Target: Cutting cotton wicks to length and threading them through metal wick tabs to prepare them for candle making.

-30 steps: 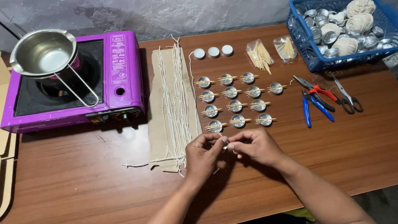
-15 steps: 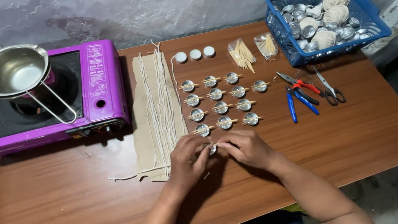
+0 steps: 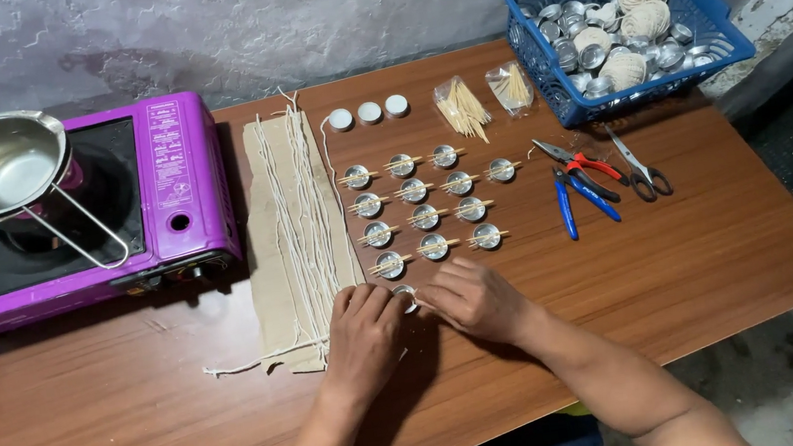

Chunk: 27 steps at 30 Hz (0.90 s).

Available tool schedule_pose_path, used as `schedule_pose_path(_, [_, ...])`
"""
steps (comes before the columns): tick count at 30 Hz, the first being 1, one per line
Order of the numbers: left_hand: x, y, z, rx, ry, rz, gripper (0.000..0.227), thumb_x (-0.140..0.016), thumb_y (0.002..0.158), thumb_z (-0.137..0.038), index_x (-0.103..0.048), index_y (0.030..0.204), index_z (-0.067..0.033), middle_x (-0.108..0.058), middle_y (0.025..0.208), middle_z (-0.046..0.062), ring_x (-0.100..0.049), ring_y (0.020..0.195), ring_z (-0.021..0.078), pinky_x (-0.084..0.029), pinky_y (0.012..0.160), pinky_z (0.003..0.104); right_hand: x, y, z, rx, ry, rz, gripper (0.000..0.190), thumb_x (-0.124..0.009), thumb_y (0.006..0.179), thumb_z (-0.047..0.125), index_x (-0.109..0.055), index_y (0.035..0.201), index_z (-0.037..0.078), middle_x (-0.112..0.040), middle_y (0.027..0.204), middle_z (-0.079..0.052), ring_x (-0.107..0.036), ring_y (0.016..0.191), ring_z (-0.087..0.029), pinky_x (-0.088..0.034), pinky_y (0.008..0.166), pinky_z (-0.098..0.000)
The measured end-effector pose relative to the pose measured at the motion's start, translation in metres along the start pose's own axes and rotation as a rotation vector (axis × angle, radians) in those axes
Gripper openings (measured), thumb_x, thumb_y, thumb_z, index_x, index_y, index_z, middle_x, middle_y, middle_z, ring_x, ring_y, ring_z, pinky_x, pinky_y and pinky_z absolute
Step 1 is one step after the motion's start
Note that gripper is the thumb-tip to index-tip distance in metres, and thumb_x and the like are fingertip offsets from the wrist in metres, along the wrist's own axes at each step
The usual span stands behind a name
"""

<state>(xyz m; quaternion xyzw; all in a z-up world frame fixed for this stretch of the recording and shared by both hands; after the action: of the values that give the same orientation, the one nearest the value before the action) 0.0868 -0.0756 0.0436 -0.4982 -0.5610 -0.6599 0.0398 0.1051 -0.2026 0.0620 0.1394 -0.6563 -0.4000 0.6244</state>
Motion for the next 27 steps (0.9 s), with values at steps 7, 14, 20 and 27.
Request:
schedule_pose_path(7, [0.012, 0.006, 0.01, 0.026, -0.081, -0.029, 0.019, -0.076, 0.075, -0.018, -0.07, 0.093, -0.0168, -0.055, 0.076, 0.001, -0.059, 0.08, 0.0215, -0.047, 0.081, 0.038, 0.002, -0.005, -0.02, -0.109, 0.152, -0.055, 0.013, -0.066, 0.098, 0.016, -0.073, 0.094, 0.006, -0.061, 0.074, -0.007, -0.062, 0.064, -0.028, -0.052, 0.06, -0.0367])
schedule_pose_path(14, [0.019, 0.001, 0.041, 0.175, -0.106, -0.096, 0.008, -0.073, 0.086, -0.012, -0.073, 0.093, -0.0162, -0.056, 0.074, -0.003, -0.06, 0.076, 0.0187, -0.045, 0.075, 0.033, 0.06, -0.073, -0.166, -0.433, -0.258, -0.249, 0.011, -0.068, 0.101, 0.019, -0.075, 0.098, 0.011, -0.065, 0.082, -0.005, -0.063, 0.075, -0.029, -0.052, 0.072, -0.0394])
schedule_pose_path(20, [0.031, 0.004, 0.05, 0.26, -0.146, -0.14, 0.002, -0.075, 0.09, -0.016, -0.074, 0.091, -0.0157, -0.056, 0.073, -0.004, -0.059, 0.075, 0.0169, -0.044, 0.074, 0.031, 0.106, -0.17, -0.299, -0.825, -0.535, -0.271, 0.01, -0.075, 0.093, 0.006, -0.076, 0.102, 0.01, -0.067, 0.093, -0.009, -0.066, 0.091, -0.037, -0.051, 0.087, -0.0446])
schedule_pose_path(27, [0.029, 0.004, 0.054, 0.259, -0.137, -0.141, 0.004, -0.076, 0.09, -0.019, -0.074, 0.092, -0.0161, -0.055, 0.073, -0.004, -0.06, 0.075, 0.0172, -0.044, 0.073, 0.031, 0.103, -0.179, -0.304, -0.989, -0.656, -0.174, 0.034, -0.083, 0.089, 0.021, -0.073, 0.117, 0.004, -0.067, 0.109, -0.019, -0.065, 0.1, -0.043, -0.051, 0.089, -0.0514])
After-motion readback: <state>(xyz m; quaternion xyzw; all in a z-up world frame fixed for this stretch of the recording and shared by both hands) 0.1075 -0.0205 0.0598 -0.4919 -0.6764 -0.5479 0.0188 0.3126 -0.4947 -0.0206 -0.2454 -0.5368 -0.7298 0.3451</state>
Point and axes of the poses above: each hand's wrist, its own y-axis towards the middle knuckle, its own x-axis out of the back of the hand, z = x × y, the point moved 8 cm from there along y, towards the middle knuckle
